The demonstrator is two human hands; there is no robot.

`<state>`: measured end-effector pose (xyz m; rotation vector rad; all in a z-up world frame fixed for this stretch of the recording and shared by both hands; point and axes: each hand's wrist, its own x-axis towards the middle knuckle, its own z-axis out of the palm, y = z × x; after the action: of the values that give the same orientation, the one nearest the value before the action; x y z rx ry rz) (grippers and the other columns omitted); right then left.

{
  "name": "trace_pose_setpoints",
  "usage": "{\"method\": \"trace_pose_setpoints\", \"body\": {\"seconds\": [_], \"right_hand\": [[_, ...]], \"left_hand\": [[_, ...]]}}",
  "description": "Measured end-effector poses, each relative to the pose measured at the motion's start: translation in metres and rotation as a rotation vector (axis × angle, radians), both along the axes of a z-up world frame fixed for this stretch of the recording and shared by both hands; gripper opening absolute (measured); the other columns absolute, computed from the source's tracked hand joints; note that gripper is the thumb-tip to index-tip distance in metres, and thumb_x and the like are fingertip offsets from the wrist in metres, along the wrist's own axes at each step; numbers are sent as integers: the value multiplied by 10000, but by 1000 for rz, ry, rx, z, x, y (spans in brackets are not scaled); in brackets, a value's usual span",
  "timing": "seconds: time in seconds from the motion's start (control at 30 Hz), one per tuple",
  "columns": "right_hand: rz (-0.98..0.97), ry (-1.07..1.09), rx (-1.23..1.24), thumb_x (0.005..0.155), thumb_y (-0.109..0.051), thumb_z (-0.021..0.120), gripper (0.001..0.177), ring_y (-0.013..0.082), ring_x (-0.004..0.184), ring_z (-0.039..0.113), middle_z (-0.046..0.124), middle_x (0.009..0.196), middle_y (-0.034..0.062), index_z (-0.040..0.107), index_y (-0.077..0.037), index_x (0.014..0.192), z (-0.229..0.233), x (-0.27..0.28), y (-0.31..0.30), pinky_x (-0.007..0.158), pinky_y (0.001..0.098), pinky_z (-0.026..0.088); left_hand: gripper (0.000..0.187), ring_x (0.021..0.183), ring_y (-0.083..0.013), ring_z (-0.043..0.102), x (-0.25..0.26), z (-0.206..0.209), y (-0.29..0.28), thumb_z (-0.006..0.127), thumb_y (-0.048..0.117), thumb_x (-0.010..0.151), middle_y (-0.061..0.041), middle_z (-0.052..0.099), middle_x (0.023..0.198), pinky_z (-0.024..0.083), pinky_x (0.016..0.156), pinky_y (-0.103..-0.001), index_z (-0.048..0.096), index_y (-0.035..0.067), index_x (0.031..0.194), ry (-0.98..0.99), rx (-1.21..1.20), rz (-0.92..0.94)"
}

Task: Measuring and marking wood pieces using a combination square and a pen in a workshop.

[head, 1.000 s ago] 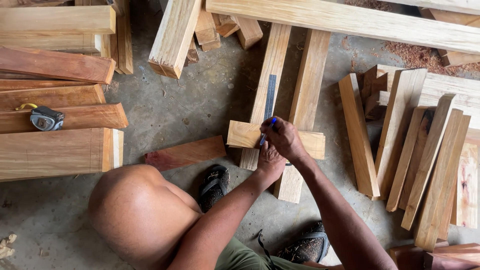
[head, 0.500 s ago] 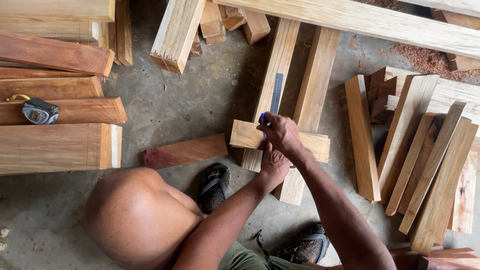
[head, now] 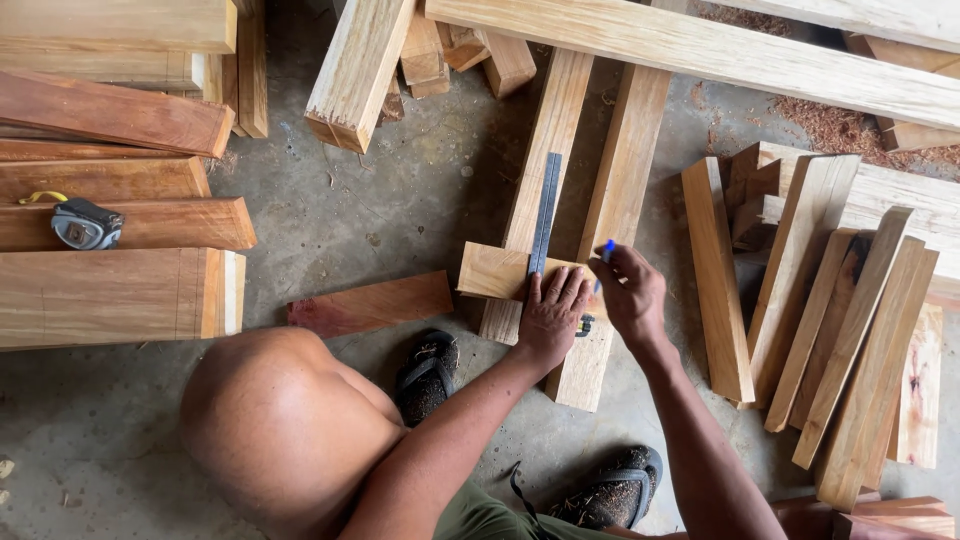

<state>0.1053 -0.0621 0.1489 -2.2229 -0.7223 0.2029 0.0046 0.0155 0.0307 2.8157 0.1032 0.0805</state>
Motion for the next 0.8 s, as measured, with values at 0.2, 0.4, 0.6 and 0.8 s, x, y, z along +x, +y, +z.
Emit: {"method": "trace_pose_setpoints", "body": {"seconds": [0.2,0.4,0.6,0.8], "right_hand": [[-160,88,194,979,-132,756,169,155,856,708,774,971,98,741,-24,1108,-34,-4,-40,755,331,595],[-94,81,-126,1015,-132,690,152,181,858,731,720,1019,94,702,-43,1138,-61,-17,-57,712,314,636],[78,-41,-337,704,-183,866,549,311,936,713,678,1128,125,715,-154,1231,-46,-48,-51,803,409,589],[60,-41,-339,748,-204,863,511,309,1031,692,666,1184,88,706,-174,1233,-53,-55,-47,862,417,578]], "left_hand": [[577,1533,-336,291,1,-13,-2,471,150,972,-120,315,1663,184,1209,-666,422,64,1540,-122,-44,24],[615,1553,-342,233,4,-13,-3,482,149,960,-124,255,1680,155,1213,-668,397,76,1565,-72,-9,4],[653,1559,-356,171,7,-15,-2,499,193,957,-131,190,1695,100,1215,-677,343,65,1578,30,7,-17],[649,1564,-346,177,1,-10,7,499,191,969,-107,203,1698,85,1227,-670,341,72,1587,30,-14,0]]}}
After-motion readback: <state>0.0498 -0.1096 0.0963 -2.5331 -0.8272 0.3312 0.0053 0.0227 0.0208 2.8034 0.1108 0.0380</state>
